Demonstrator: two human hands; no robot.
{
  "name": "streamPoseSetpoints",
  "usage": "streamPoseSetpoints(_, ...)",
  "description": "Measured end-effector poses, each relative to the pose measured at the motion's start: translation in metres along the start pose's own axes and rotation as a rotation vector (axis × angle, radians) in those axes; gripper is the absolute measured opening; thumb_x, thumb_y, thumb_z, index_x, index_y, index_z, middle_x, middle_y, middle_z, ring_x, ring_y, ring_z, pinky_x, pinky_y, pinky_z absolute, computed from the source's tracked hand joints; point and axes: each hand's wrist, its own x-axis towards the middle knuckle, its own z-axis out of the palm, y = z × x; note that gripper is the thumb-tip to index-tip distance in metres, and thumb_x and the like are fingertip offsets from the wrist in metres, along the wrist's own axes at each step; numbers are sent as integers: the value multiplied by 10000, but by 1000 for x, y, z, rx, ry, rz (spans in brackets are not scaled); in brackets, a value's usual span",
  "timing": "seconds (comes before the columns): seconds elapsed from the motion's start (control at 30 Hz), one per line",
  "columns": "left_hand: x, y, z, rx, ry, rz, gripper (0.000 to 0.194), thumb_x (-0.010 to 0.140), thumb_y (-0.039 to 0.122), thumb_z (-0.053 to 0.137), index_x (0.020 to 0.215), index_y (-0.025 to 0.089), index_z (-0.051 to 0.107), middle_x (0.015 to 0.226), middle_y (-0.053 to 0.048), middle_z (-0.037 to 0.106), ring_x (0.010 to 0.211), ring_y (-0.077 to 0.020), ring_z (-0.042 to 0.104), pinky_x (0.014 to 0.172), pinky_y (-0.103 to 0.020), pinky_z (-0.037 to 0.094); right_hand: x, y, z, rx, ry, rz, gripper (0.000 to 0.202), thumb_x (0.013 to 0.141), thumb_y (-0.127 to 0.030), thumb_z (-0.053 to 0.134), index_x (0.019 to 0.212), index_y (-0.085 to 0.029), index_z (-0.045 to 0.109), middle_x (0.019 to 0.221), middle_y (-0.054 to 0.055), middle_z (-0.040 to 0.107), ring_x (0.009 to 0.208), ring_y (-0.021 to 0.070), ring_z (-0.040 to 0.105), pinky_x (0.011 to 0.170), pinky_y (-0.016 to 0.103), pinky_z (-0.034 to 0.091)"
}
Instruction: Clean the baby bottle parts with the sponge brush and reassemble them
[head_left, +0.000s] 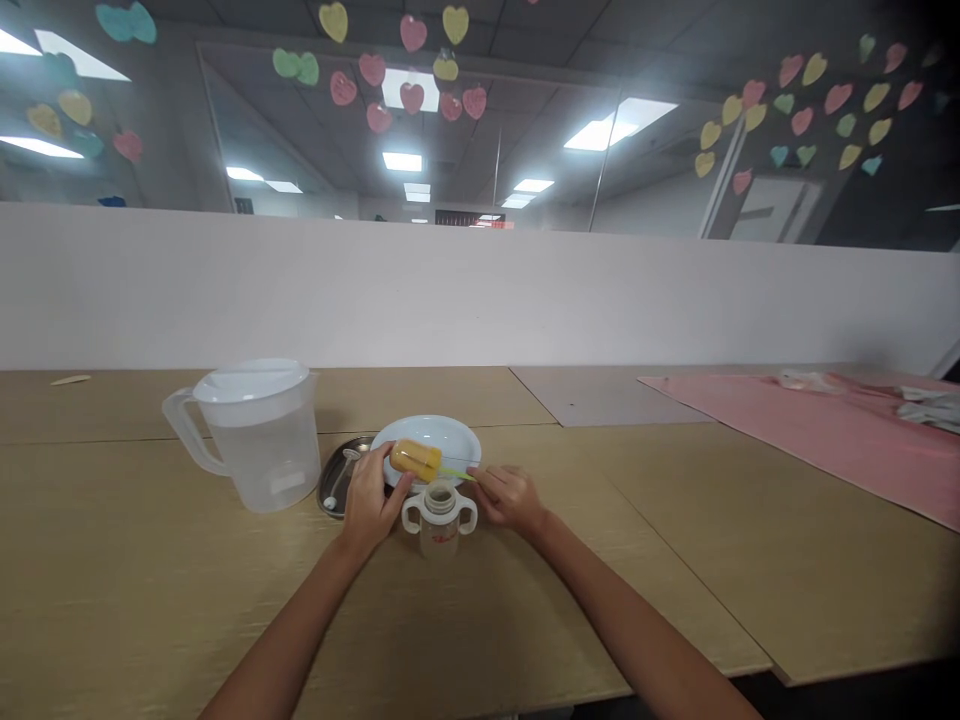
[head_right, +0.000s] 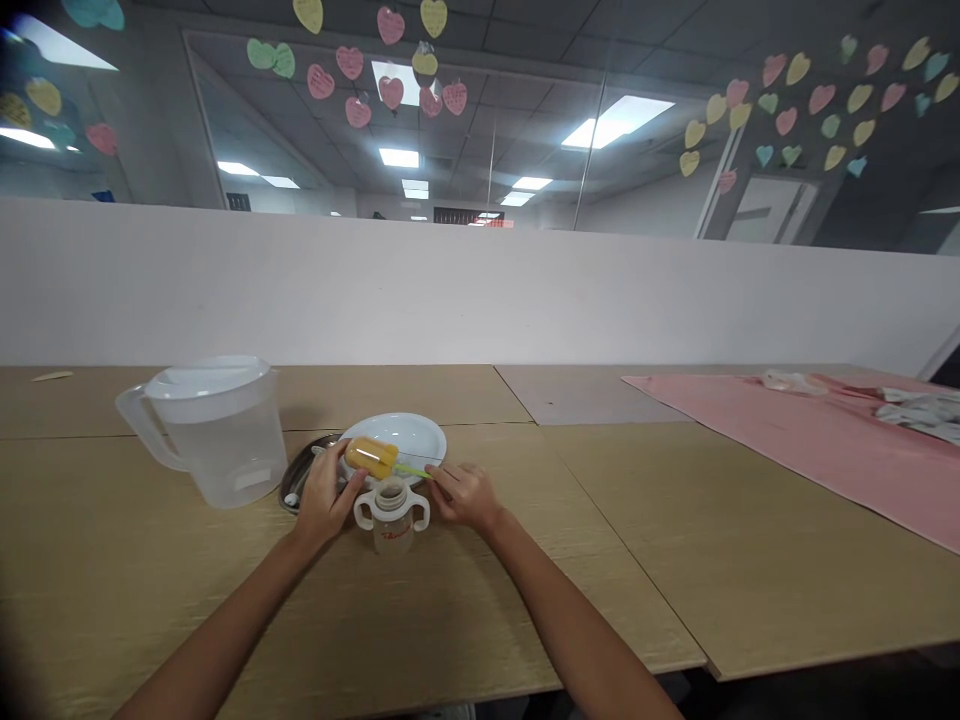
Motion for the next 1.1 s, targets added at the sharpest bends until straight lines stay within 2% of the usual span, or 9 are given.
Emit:
streamPoseSetpoints(0.13, 2, 0, -1, -7, 49, -5, 453, 868, 440, 461, 1213, 146, 445, 1182, -138, 560, 1089, -258, 512, 944, -410, 394, 0, 0, 2, -12, -13, 17, 174, 887, -187, 489, 1011, -143, 603, 733, 47, 680, 585, 104, 592, 552, 232, 392)
streamPoseSetpoints(0.23, 4, 1, -1, 5, 138, -44, 486, 856, 453, 479, 1229, 145, 440, 1175, -142, 557, 1094, -265, 507, 951, -415, 390, 1, 0, 1, -3, -44, 38, 199, 900, -186, 469, 1036, -145, 608, 773, 66, 692, 636, 118, 620, 581, 234, 421)
streamPoseSetpoints(0.4, 8, -7, -3, 18, 369, -207, 539, 844, 453, 497, 1284, 155, 408, 1189, -142, 533, 1105, -261, 491, 966, -414, 381, 1, 2, 0, 18, -89, 161, 245, 924, -239, 431, 1011, -139, 637, 724, 70, 689, 593, 114, 612, 569, 221, 432)
streamPoseSetpoints(0.5, 10, -18, -6, 23, 430, -287, 569, 839, 451, 501, 1311, 153, 387, 1200, -145, 517, 1068, -247, 505, 947, -395, 401, -1, 4, 2, 42, -47, 260, 264, 931, -262, 418, 971, -137, 647, 717, 67, 691, 606, 118, 623, 583, 213, 442)
streamPoseSetpoints(0.7, 13, -37, -13, 123, 351, -390, 554, 826, 405, 510, 1316, 163, 414, 1110, -132, 538, 988, -251, 531, 923, -416, 415, -1, 4, 4, 69, -27, 269, 252, 926, -264, 426, 954, -140, 643, 743, 69, 700, 612, 123, 639, 598, 209, 464)
streamPoseSetpoints(0.97, 12, -36, -15, 396, 24, -546, 459, 804, 302, 525, 1251, 197, 511, 1103, -148, 572, 1061, -316, 524, 885, -480, 404, 1, 3, 3, 77, -13, 252, 245, 921, -258, 428, 942, -139, 642, 720, 66, 697, 581, 122, 632, 563, 216, 461)
streamPoseSetpoints(1.1, 12, -35, -15, 402, -57, -600, 468, 802, 290, 533, 1263, 221, 487, 1149, -148, 575, 1048, -319, 545, 852, -503, 404, 1, 3, 3, 78, -12, 244, 250, 923, -255, 420, 932, -144, 643, 749, 73, 703, 616, 127, 642, 588, 215, 471)
